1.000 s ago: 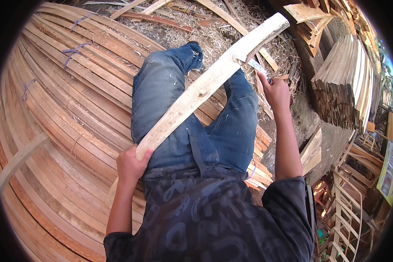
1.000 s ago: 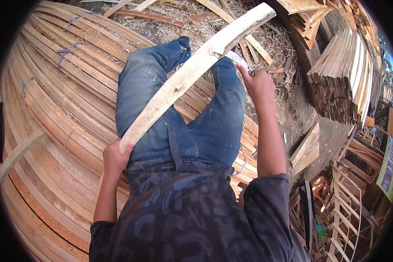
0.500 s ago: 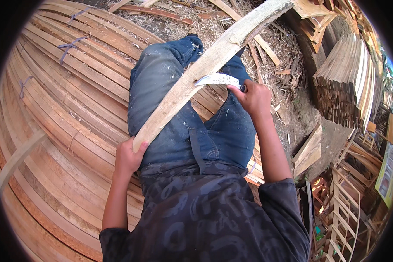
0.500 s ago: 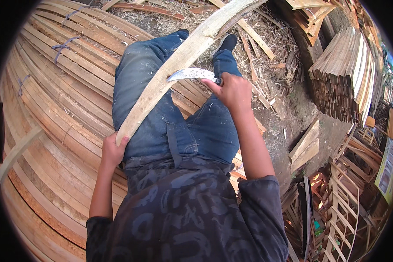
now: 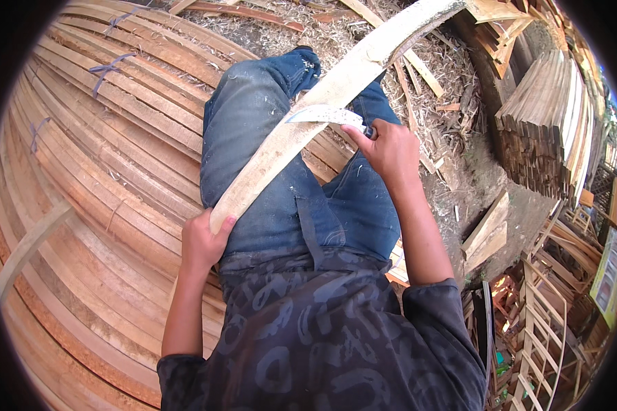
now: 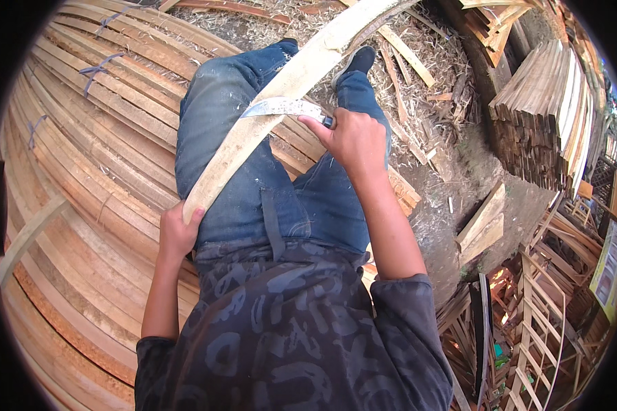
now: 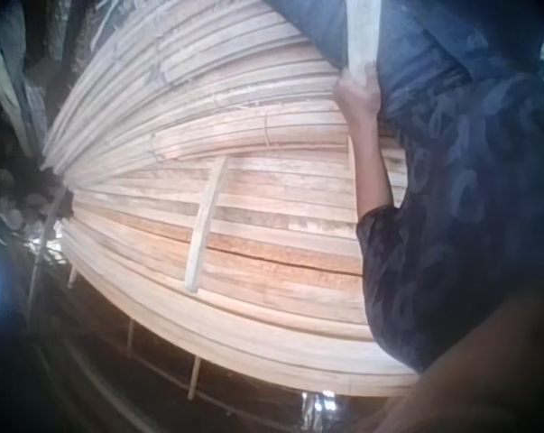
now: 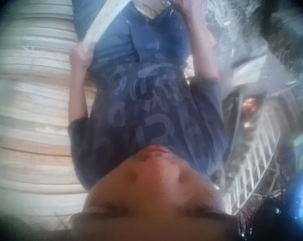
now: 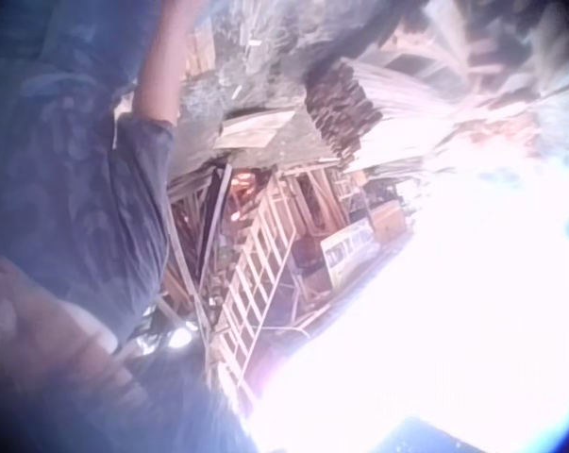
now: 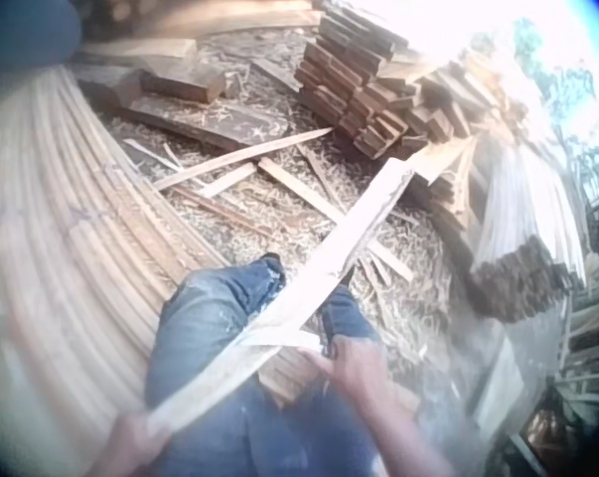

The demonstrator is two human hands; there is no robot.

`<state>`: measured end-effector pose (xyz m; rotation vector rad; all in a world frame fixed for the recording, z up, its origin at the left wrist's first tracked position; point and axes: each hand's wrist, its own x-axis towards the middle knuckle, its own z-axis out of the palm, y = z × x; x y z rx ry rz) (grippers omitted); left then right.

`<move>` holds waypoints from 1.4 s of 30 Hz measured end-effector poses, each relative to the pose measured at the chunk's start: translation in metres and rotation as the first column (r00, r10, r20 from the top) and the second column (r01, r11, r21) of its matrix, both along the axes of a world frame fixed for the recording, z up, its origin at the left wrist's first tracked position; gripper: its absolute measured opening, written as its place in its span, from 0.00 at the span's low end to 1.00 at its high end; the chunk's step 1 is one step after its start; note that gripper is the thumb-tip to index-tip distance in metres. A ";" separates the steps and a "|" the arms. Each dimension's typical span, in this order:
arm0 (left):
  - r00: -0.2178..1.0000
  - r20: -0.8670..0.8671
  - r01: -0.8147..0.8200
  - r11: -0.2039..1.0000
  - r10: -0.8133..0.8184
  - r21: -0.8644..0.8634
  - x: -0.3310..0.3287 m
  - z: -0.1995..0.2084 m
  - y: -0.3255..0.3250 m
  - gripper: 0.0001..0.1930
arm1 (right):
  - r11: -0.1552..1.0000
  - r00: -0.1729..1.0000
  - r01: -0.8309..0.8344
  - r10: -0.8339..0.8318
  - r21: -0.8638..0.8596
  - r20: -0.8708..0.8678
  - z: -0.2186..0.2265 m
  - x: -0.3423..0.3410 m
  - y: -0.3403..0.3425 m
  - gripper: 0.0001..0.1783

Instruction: The person sits on the ground and uses a curved knife to shave thin strips from a long piece of wood held between their legs. They repeatedly draw the knife along the wood to remove the outer layer, creating a pile of wood shavings.

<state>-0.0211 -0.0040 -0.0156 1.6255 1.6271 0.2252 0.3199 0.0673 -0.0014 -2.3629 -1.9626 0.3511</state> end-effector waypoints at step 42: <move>0.994 0.113 0.018 0.988 -0.001 -0.152 -0.006 -0.001 0.017 0.29 | 0.880 0.898 0.439 -0.426 0.180 -0.108 -0.027 0.072 0.020 0.40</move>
